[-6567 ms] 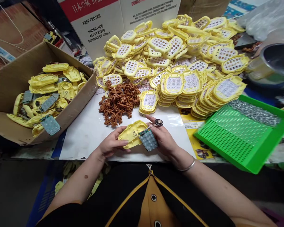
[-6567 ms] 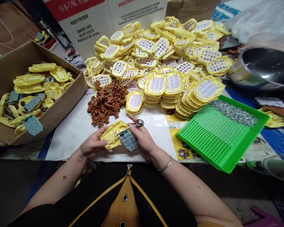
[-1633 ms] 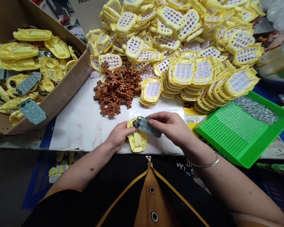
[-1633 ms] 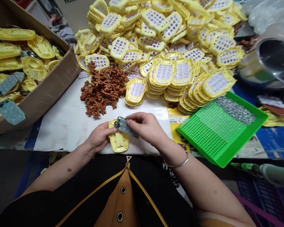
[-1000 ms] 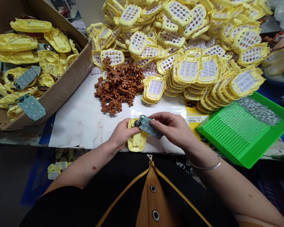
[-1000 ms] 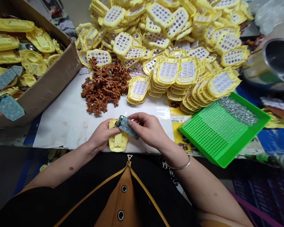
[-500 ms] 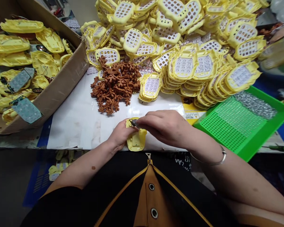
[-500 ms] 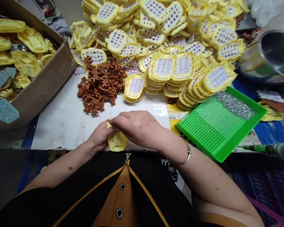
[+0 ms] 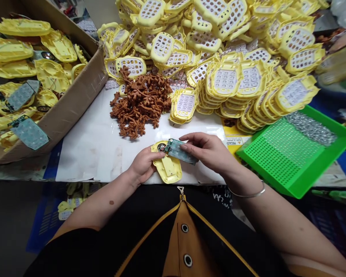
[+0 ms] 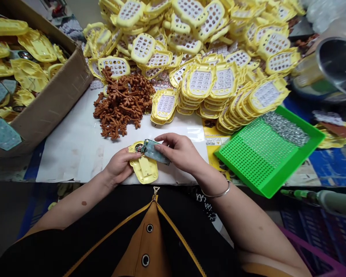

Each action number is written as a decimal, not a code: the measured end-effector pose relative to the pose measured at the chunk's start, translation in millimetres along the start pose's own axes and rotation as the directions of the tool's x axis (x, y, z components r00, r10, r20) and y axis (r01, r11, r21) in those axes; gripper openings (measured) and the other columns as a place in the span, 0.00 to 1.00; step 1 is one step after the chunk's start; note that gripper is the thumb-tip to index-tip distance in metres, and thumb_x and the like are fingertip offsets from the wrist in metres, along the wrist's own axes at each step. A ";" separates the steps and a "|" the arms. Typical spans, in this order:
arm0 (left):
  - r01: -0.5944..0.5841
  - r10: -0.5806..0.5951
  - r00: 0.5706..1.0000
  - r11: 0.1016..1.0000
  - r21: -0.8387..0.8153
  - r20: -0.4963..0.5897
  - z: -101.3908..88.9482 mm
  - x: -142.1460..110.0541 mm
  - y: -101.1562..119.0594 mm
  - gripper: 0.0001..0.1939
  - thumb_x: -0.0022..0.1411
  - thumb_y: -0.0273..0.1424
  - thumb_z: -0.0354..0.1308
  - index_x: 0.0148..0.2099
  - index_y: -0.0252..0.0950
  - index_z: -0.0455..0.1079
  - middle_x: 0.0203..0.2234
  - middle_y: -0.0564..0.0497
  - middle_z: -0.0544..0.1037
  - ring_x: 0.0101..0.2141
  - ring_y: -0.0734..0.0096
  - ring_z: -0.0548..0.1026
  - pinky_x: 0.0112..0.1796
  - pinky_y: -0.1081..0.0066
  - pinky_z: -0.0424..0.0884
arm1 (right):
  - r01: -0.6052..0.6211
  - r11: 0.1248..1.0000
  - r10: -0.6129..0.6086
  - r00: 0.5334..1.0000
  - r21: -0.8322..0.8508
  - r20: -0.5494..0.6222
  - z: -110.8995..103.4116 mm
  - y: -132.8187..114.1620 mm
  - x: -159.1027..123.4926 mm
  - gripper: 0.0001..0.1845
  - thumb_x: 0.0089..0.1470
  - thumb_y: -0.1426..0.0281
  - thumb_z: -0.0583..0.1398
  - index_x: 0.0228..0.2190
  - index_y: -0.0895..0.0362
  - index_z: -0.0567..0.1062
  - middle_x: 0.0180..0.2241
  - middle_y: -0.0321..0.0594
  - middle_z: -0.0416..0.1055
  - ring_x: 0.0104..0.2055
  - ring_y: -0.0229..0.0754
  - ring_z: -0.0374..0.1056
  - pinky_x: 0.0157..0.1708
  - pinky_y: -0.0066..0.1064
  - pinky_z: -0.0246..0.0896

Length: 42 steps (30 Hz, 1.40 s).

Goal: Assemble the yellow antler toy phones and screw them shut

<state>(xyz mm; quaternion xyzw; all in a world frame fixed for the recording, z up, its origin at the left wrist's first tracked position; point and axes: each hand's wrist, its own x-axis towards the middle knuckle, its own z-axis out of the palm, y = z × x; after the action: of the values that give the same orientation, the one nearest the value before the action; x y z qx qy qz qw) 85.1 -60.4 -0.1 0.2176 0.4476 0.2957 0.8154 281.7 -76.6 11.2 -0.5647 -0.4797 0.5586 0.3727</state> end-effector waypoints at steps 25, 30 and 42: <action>-0.118 0.117 0.993 0.984 0.135 0.020 -7.0 -3.1 -8.2 0.18 0.46 0.29 0.68 0.42 0.34 0.73 0.31 0.51 0.79 0.34 0.67 0.74 0.38 0.69 0.68 | -0.179 0.857 0.162 0.984 0.484 0.076 41.1 18.7 -23.6 0.24 0.41 0.60 0.70 0.38 0.55 0.71 0.21 0.27 0.68 0.17 0.30 0.62 0.13 0.22 0.60; -0.085 0.076 0.990 0.994 0.069 0.121 -17.2 -1.5 -5.8 0.18 0.45 0.25 0.66 0.42 0.34 0.74 0.33 0.50 0.79 0.35 0.67 0.74 0.40 0.68 0.68 | -0.192 0.860 0.184 0.981 0.474 0.063 44.3 19.7 -24.6 0.24 0.41 0.59 0.69 0.39 0.56 0.71 0.21 0.27 0.67 0.15 0.29 0.61 0.10 0.21 0.59; -0.119 0.088 0.973 0.984 0.136 0.213 -16.9 -0.2 -6.5 0.19 0.51 0.29 0.68 0.46 0.34 0.73 0.39 0.48 0.79 0.39 0.67 0.75 0.43 0.67 0.68 | -0.081 0.986 0.094 0.992 0.146 -0.084 52.1 27.7 -26.2 0.21 0.48 0.56 0.64 0.40 0.54 0.70 0.26 0.31 0.67 0.17 0.32 0.63 0.14 0.28 0.64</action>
<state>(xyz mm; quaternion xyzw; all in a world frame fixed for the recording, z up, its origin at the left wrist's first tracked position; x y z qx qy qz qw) 72.4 -63.8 -12.5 0.3298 0.3695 0.2800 0.8224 235.8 -115.0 -13.2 -0.5821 -0.3961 0.5809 0.4084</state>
